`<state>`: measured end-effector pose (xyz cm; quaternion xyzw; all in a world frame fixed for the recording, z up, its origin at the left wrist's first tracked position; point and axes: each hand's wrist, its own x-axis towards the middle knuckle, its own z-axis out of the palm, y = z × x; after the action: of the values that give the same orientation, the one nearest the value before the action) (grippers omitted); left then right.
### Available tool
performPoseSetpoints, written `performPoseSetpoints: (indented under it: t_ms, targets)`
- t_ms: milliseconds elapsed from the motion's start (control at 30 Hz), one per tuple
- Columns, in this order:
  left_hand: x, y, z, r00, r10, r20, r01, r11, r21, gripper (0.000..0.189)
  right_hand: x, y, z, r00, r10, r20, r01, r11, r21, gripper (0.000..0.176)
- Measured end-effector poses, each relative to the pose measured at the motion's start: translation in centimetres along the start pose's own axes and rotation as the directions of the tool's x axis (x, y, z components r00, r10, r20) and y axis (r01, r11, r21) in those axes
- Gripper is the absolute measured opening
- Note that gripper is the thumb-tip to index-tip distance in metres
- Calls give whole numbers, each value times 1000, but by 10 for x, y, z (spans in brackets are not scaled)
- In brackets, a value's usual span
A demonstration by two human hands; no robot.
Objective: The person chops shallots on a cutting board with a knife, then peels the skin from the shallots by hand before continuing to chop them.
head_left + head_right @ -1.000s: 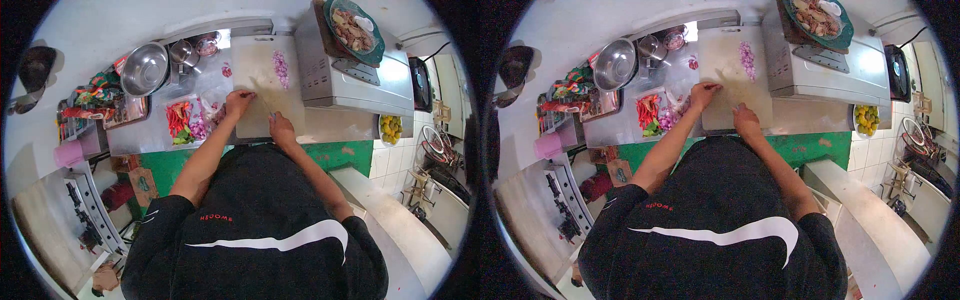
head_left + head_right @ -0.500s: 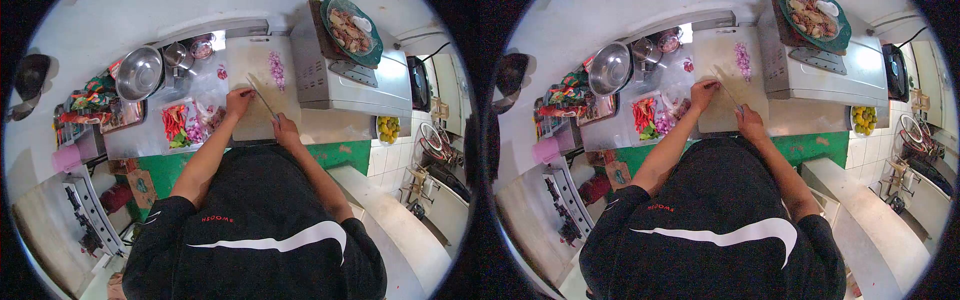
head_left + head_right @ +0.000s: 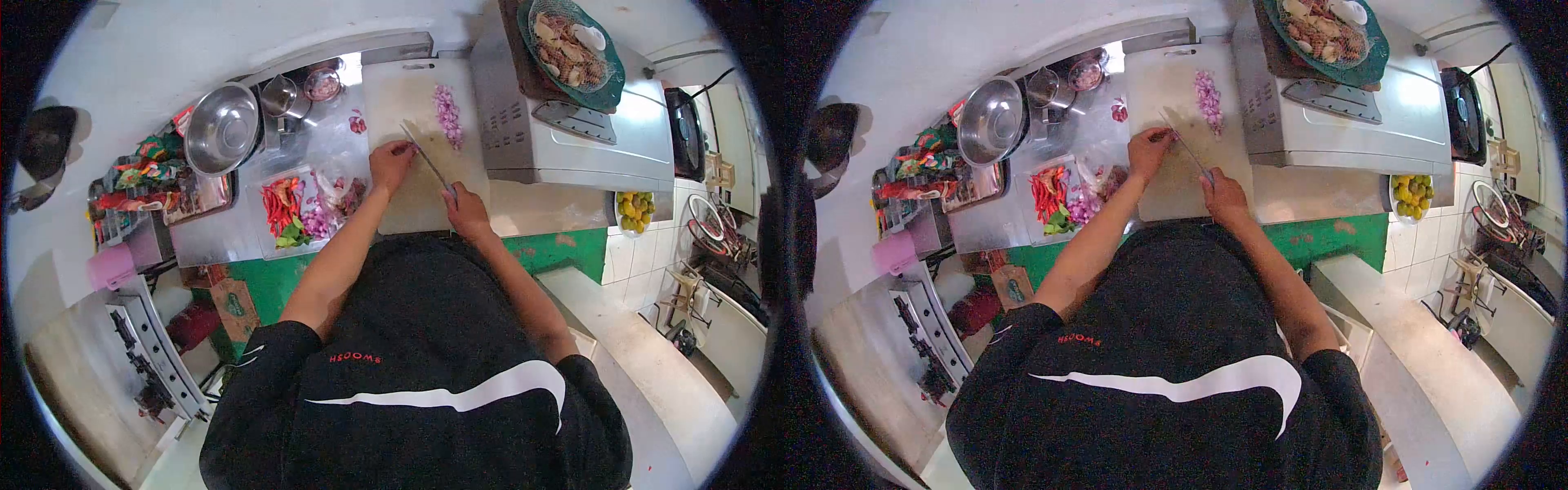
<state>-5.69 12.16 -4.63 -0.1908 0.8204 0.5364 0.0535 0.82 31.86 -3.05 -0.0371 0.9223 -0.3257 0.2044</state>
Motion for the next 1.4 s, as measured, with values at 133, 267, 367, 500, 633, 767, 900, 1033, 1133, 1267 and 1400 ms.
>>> performPoseSetpoints:
  t_ms: [133,267,367,500,633,767,900,1033,1133,1267,1400]
  targets:
    - [1,-9,6,999,33,-22,-33,999,9,25,5,2,-2,1000,1,11,0,1000,-16,34]
    - [6,-24,16,997,42,-60,-44,998,-35,26,6,6,-2,999,-32,6,33,998,-54,36]
    - [2,-18,17,995,47,-86,-48,999,-6,25,11,14,2,999,-38,11,38,998,-45,36]
    - [3,-20,15,999,2,-32,-5,997,-76,25,11,16,5,999,-39,0,39,996,-77,36]
    - [4,-23,15,995,86,-43,-87,996,-10,25,6,10,0,1000,-24,7,24,999,-33,36]
    - [8,-32,19,997,80,-19,-80,997,-6,25,5,16,6,999,-43,-29,41,996,-77,36]
    - [1,-16,16,1000,4,-14,-6,995,-103,24,5,13,1,1000,-18,2,18,998,-63,35]
    - [-8,2,7,998,52,-18,-53,998,-41,23,9,21,6,1000,-15,-20,13,997,-76,35]
    - [-5,-5,7,1000,20,-3,-20,997,-72,22,6,15,1,998,-48,-27,47,997,-57,34]
    - [2,-27,17,998,68,-11,-68,994,-85,25,6,15,4,999,-36,-20,34,997,-66,34]
    - [-5,-14,14,997,62,-54,-65,996,-57,21,3,3,-6,996,-66,-54,64,997,-52,34]
